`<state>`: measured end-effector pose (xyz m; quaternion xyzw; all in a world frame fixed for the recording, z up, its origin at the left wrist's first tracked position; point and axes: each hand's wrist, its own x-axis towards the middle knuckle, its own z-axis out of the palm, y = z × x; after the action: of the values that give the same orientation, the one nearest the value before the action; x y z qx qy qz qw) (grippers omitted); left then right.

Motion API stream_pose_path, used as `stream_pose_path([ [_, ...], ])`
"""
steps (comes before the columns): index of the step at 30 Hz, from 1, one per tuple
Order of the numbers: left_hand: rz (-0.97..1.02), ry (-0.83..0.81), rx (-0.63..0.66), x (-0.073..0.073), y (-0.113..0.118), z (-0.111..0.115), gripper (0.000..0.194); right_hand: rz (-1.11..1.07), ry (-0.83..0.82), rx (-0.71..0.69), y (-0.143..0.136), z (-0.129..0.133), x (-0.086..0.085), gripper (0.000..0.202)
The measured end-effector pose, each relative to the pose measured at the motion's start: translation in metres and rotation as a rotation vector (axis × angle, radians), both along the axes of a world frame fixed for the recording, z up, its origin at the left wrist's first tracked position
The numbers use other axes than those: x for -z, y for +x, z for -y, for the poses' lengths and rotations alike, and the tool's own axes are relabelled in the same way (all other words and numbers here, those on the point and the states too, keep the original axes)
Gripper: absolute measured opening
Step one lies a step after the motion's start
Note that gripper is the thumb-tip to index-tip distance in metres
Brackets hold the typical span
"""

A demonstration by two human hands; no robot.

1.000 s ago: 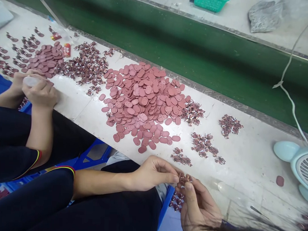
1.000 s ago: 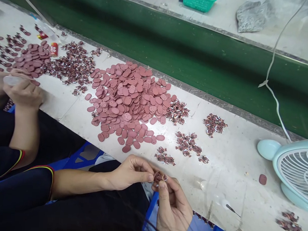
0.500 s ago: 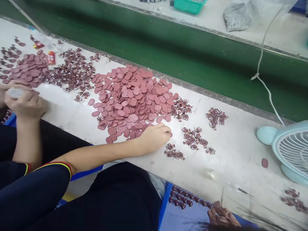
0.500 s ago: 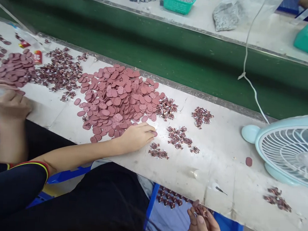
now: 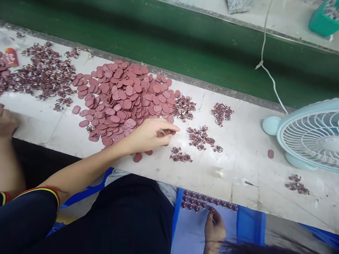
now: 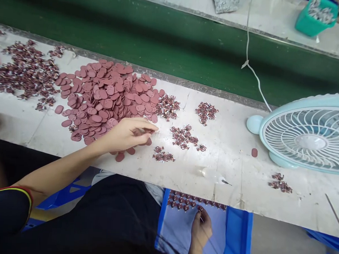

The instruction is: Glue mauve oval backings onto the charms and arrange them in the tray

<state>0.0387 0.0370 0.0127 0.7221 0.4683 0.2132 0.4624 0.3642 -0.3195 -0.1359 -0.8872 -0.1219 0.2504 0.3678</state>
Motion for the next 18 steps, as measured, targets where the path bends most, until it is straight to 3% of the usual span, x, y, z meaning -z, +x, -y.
stream_pose_path([
  [3,0.201,-0.323,-0.055,-0.009,-0.013,0.005,0.033,0.031,-0.010,-0.039,-0.003,-0.002,0.002,0.011],
  [6,0.282,-0.489,-0.125,-0.012,-0.021,0.011,0.036,0.047,-0.023,-0.062,-0.004,-0.005,0.004,0.013],
  [10,0.316,-0.519,-0.208,-0.015,-0.023,0.015,0.041,0.046,-0.032,-0.082,-0.005,-0.008,0.001,0.013],
  [18,0.401,-0.458,-0.232,-0.018,-0.027,0.018,0.048,0.018,-0.068,-0.012,0.000,-0.014,-0.003,0.019],
])
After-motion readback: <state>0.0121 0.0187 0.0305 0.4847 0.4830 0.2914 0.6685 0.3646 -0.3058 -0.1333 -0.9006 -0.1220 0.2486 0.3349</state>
